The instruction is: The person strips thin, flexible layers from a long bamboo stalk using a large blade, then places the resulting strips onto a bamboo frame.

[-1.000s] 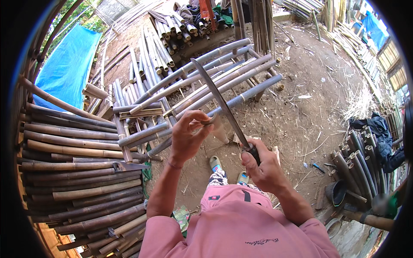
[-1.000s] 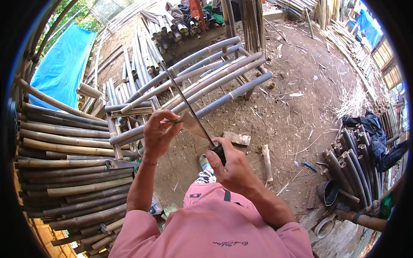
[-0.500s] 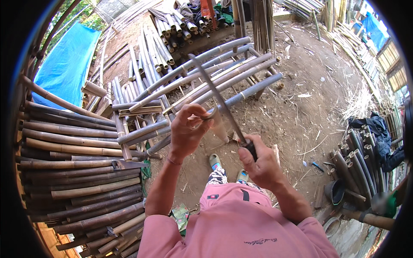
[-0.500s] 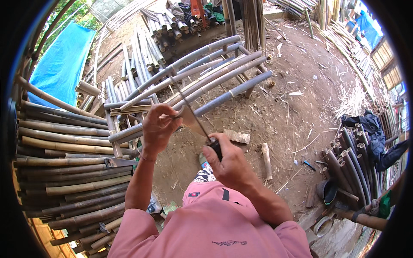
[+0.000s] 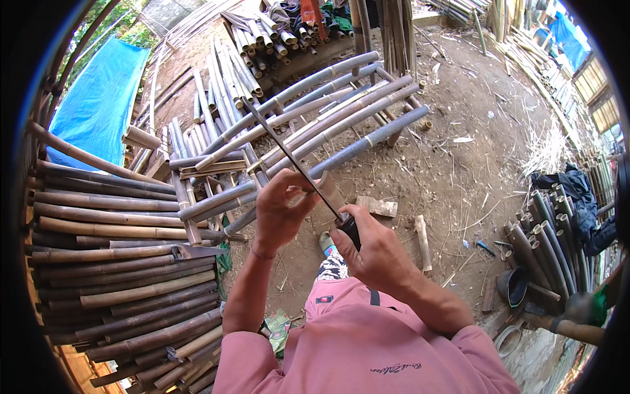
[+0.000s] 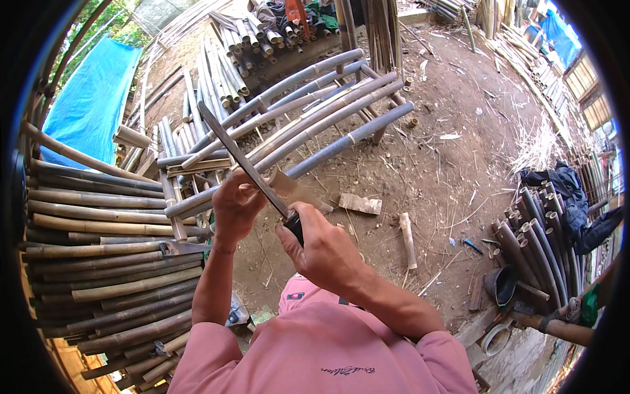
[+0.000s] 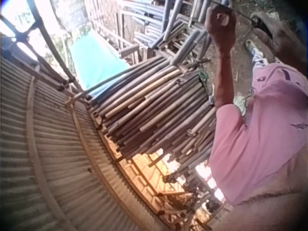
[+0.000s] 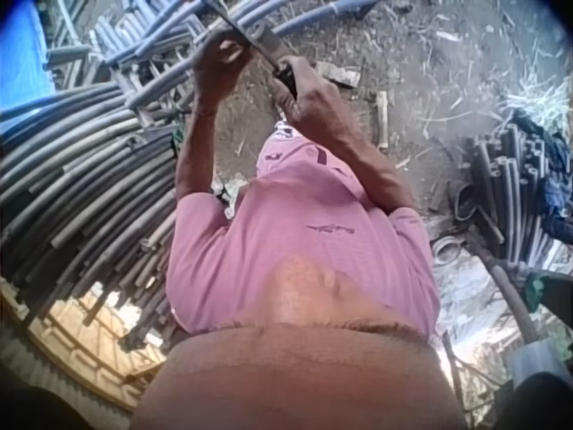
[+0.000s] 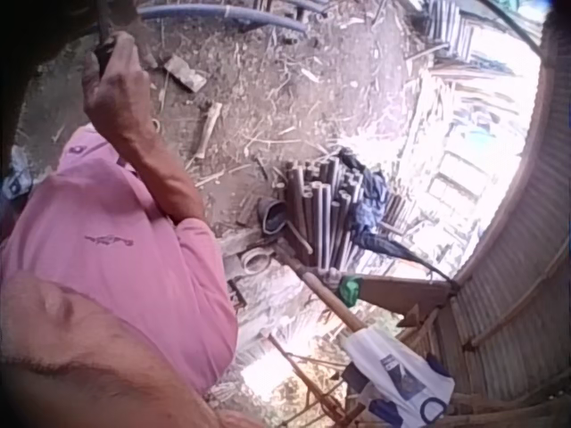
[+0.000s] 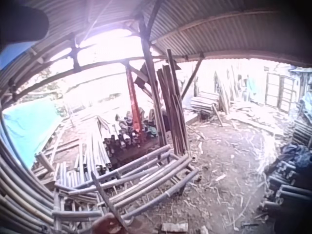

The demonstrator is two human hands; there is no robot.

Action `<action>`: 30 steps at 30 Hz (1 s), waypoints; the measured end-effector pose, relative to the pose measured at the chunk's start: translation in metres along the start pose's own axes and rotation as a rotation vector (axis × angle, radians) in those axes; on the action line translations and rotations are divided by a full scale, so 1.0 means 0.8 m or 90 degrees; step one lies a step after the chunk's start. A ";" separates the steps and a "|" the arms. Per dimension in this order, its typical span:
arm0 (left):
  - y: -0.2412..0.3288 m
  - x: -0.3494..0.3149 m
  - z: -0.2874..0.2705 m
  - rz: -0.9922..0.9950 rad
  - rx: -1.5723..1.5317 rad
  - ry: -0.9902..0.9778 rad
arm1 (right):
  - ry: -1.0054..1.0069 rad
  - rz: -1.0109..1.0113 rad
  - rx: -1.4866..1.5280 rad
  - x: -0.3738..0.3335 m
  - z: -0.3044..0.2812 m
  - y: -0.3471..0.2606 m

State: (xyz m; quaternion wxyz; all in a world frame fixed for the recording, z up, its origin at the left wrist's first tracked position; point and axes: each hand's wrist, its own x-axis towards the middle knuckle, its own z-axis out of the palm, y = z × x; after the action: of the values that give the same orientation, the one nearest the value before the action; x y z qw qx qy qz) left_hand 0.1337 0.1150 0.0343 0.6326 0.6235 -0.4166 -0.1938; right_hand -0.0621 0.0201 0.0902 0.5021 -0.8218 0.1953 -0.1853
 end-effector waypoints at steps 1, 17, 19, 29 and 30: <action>-0.002 -0.001 -0.001 0.003 0.011 -0.003 | -0.004 0.006 -0.010 -0.001 0.000 0.000; 0.009 -0.007 0.001 -0.017 -0.010 -0.004 | -0.035 0.014 -0.047 -0.001 -0.006 -0.006; 0.008 -0.006 0.007 -0.006 -0.052 0.013 | -0.045 0.032 -0.039 0.000 -0.007 -0.003; 0.008 -0.006 0.030 -0.004 -0.183 -0.021 | -0.063 0.116 0.059 -0.006 -0.035 -0.006; 0.010 -0.004 0.031 0.007 -0.183 -0.024 | -0.071 0.128 0.064 -0.004 -0.038 -0.009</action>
State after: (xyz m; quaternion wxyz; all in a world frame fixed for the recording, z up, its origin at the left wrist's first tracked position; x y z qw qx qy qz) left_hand 0.1104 0.1032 0.0375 0.7086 0.5203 -0.3995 -0.2599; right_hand -0.0794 0.0020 0.1097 0.5685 -0.7812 0.2389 -0.0978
